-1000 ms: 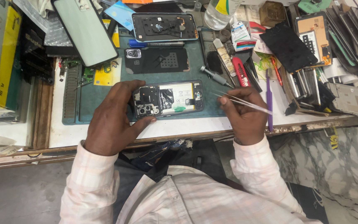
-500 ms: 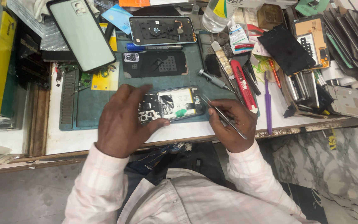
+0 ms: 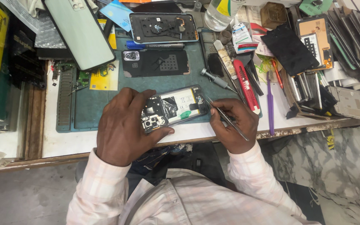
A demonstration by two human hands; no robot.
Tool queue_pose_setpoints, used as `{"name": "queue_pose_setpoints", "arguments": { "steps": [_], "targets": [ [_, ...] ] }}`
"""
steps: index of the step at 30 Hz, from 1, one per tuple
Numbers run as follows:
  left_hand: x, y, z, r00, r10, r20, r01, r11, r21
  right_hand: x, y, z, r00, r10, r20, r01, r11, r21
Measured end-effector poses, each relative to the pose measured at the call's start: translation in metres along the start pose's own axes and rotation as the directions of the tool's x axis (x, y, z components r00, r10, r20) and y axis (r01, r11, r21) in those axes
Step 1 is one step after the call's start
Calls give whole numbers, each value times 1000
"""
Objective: The person uses a metal spudger and a purple plastic pick to pry and lift internal components inside a disassembled smartphone. They then use a red utility knife to scrape adhesive from the phone's interior frame. The person handles a small black component and continues to work on the phone's internal assembly.
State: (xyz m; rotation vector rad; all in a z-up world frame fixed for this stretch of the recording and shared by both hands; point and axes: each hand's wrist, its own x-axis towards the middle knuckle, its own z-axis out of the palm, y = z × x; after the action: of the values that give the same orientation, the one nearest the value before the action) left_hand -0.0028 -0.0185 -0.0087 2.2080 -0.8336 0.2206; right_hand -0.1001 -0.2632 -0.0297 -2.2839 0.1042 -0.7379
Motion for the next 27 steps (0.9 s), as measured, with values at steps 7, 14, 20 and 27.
{"name": "queue_pose_setpoints", "arguments": {
  "steps": [7,14,20,27],
  "targets": [
    [-2,2,-1,1000,18,-1,-17,999,31,1,-3,0,1000,6,3,-6,1000,-6],
    [-4,2,-1,999,45,-10,-45,998,47,7,-8,1,999,40,13,-40,999,-35],
    [-6,1,0,999,45,-8,-44,998,44,16,-11,4,998,37,57,-35,999,-32],
    [-6,2,0,999,31,-19,-30,999,42,22,-14,-1,993,40,109,-39,999,-8]
  ]
}}
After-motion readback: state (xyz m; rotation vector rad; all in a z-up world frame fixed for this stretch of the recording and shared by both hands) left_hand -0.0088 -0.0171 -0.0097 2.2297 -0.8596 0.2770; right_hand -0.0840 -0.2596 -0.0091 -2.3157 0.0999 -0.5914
